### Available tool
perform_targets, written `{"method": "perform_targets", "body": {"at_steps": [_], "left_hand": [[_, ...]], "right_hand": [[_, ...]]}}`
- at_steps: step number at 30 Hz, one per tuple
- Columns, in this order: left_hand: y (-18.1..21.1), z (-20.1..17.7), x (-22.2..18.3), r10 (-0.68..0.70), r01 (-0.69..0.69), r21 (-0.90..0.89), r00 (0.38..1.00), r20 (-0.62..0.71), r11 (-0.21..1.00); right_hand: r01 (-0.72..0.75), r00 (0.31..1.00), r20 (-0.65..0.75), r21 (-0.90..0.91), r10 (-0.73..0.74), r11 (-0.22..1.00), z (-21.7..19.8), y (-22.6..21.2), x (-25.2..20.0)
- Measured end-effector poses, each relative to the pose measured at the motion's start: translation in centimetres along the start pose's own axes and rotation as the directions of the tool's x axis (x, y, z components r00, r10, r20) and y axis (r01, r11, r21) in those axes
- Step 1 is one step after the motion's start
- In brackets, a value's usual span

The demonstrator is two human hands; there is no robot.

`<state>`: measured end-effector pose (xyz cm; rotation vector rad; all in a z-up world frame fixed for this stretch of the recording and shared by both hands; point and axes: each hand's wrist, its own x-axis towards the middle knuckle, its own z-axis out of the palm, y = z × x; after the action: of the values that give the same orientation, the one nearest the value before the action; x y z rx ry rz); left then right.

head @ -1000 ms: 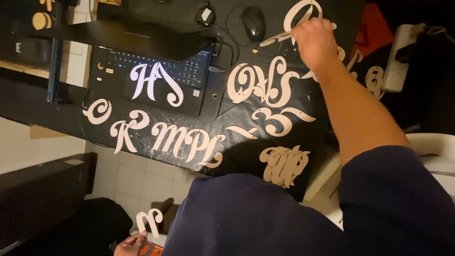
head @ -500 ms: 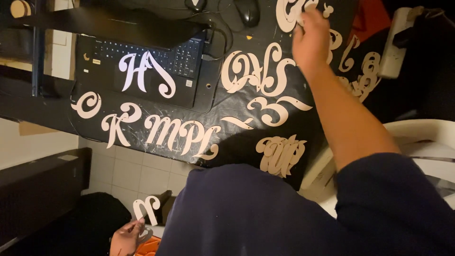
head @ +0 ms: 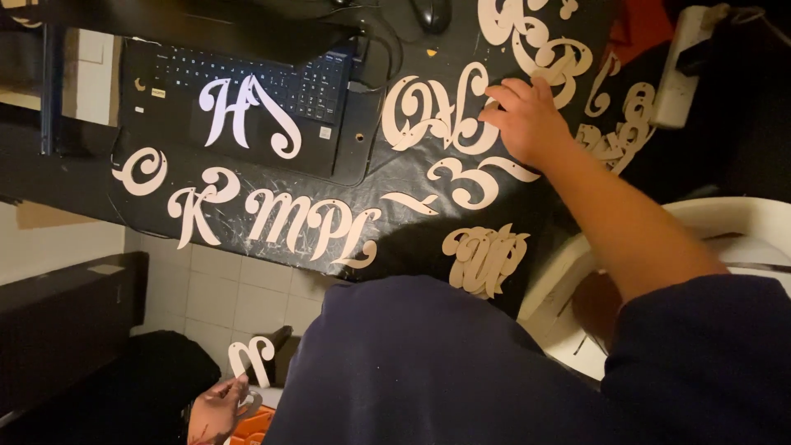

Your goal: Sorting and collecting laser-cut wooden letters and decorative shapes from a table into a bowl.

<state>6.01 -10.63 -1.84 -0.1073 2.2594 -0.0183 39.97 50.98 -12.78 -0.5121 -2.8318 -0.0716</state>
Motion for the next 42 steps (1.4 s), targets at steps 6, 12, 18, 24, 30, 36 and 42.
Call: {"method": "perform_targets", "body": {"at_steps": [6, 12, 18, 24, 30, 36, 42], "left_hand": [[1.3, -0.4, -0.3, -0.018, 0.02, 0.049, 0.999, -0.045, 0.999], [2.5, -0.9, -1.1, 0.058, -0.065, -0.147, 0.997, -0.048, 0.987], [6.0, -3.5, -0.5, 0.125, -0.124, 0.011, 0.99, -0.072, 0.992], [11.8, -6.6, 0.1, 0.471, -0.474, -0.039, 0.879, -0.07, 0.879], [18.7, -5.5, 1.4, 0.723, -0.721, -0.053, 0.691, 0.015, 0.691], [27.2, 1.3, 5.0, 0.837, -0.844, -0.097, 0.497, 0.23, 0.528], [36.1, 9.2, 1.4, 0.873, -0.843, -0.29, 0.351, 0.339, 0.452]], "right_hand": [[-0.042, 0.963, 0.268, 0.029, 0.032, 0.999, -0.9, 2.1, 0.6], [-0.731, 0.615, 0.518, 0.657, 0.594, 0.184, -12.4, -4.5, 5.2], [-0.173, 0.645, 0.621, 0.686, 0.445, -0.707, -11.9, -8.3, 2.1], [0.0, 0.697, 0.552, 0.637, 0.457, -0.771, -15.1, -13.3, 1.0], [0.13, 0.605, 0.514, 0.69, 0.609, -0.712, -16.1, -16.8, -0.4], [0.042, 0.424, 0.52, 0.807, 0.742, -0.589, -15.9, -19.0, -4.1], [-0.236, 0.297, 0.402, 0.91, 0.866, -0.341, -20.5, -20.0, -6.3]]}}
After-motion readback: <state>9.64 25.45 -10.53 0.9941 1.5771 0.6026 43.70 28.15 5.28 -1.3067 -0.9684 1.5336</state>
